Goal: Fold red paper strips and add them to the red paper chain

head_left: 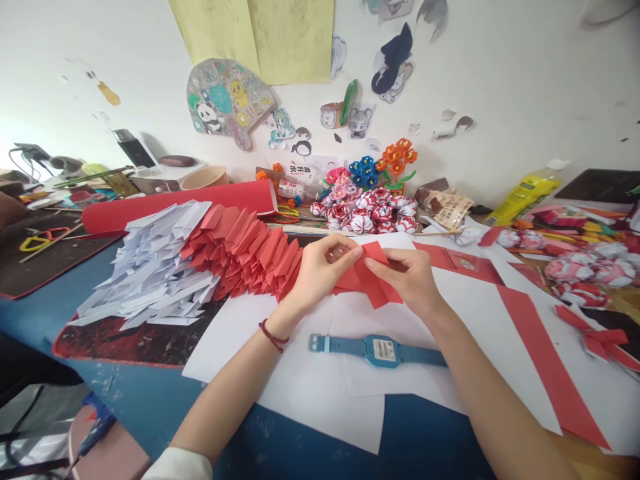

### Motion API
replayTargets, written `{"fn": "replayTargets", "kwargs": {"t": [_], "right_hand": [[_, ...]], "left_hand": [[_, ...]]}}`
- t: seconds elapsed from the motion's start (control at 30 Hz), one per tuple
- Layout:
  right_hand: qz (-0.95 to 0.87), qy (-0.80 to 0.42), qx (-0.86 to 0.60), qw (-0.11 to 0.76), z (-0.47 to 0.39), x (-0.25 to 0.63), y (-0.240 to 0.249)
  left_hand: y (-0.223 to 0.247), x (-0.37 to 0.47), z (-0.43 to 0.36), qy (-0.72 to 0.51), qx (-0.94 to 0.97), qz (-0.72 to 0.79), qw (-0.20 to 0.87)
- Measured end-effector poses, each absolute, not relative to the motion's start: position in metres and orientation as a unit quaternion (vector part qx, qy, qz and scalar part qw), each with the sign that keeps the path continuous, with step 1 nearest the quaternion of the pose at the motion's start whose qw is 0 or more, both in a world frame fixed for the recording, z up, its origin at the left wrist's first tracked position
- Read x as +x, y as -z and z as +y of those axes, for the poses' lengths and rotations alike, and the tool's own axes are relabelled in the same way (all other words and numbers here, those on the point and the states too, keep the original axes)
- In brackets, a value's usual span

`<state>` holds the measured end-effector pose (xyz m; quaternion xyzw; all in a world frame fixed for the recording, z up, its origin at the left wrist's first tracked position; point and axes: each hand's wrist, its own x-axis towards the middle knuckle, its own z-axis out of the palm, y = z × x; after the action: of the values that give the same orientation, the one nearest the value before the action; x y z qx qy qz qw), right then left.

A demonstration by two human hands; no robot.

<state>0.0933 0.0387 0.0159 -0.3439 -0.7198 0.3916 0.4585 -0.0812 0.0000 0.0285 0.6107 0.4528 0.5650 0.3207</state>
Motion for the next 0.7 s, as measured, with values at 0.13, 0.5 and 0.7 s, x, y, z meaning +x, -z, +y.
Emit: {"fn": "replayTargets", "kwargs": {"t": [0.13, 0.5, 0.7], "right_hand": [[-0.729, -0.387, -0.339, 0.451, 0.0378, 0.0938, -0.0178], [-0.742, -0.360, -0.345, 0.447, 0.0371, 0.0944, -0.0183], [-0.722, -0.401, -0.329, 0.458, 0.0360, 0.0928, -0.0170]], "left_hand": [[-0.0298, -0.0815, -0.0013, -0.551, 0.629, 0.455, 0.305], [-0.0313, -0.0791, -0.0049, -0.504, 0.683, 0.475, 0.232], [-0.0274, -0.0736, -0.0065, -0.473, 0.715, 0.487, 0.165]]}}
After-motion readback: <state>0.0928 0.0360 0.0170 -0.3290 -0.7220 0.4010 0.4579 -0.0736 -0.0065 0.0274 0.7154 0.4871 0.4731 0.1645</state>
